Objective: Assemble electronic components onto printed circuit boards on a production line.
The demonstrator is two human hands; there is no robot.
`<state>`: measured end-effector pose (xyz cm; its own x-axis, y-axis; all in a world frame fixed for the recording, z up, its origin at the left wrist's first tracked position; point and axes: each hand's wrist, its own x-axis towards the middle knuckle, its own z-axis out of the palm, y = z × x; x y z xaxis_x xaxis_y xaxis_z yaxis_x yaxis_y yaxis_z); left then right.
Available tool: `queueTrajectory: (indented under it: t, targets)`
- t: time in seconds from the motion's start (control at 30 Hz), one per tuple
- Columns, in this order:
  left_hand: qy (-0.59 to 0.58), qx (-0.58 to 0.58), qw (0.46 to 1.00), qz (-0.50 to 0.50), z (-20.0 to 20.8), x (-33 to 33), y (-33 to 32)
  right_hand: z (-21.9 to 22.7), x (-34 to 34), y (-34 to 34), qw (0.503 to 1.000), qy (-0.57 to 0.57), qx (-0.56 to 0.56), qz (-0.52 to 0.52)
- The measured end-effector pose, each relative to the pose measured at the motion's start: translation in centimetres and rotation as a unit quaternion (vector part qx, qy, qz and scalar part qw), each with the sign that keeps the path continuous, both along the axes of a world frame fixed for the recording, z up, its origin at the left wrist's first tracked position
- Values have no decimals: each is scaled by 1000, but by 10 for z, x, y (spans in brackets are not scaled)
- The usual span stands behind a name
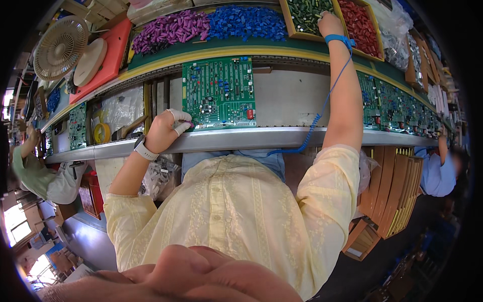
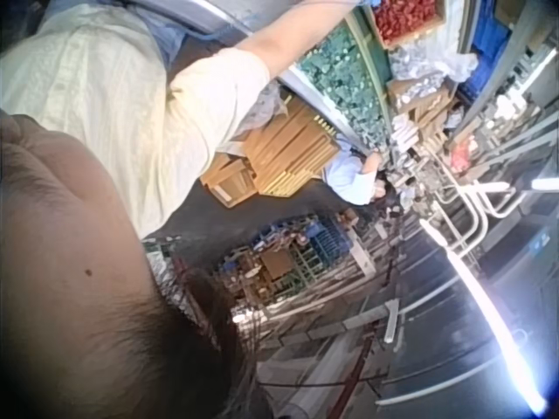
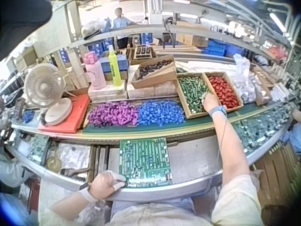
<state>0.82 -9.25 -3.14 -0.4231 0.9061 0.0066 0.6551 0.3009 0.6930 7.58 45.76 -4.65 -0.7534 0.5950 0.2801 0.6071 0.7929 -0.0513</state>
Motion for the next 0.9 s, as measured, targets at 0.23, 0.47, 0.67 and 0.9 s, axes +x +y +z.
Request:
queueTrajectory:
  t: [0.23, 0.47, 0.67, 0.9]
  targets:
    - [-3, 30, 1000, -8, -1, 1, 1, 15, 6, -15, 1000, 13, 17, -23]
    - [11, 39, 999, 7, -2, 5, 0, 15, 14, -14, 998, 35, 22, -56]
    - [57, 71, 996, 8, -6, 10, 0, 15, 13, -15, 994, 92, 41, -41]
    - [121, 71, 989, -37, -9, 11, 3, 27, 3, -66, 954, 284, -42, 90]
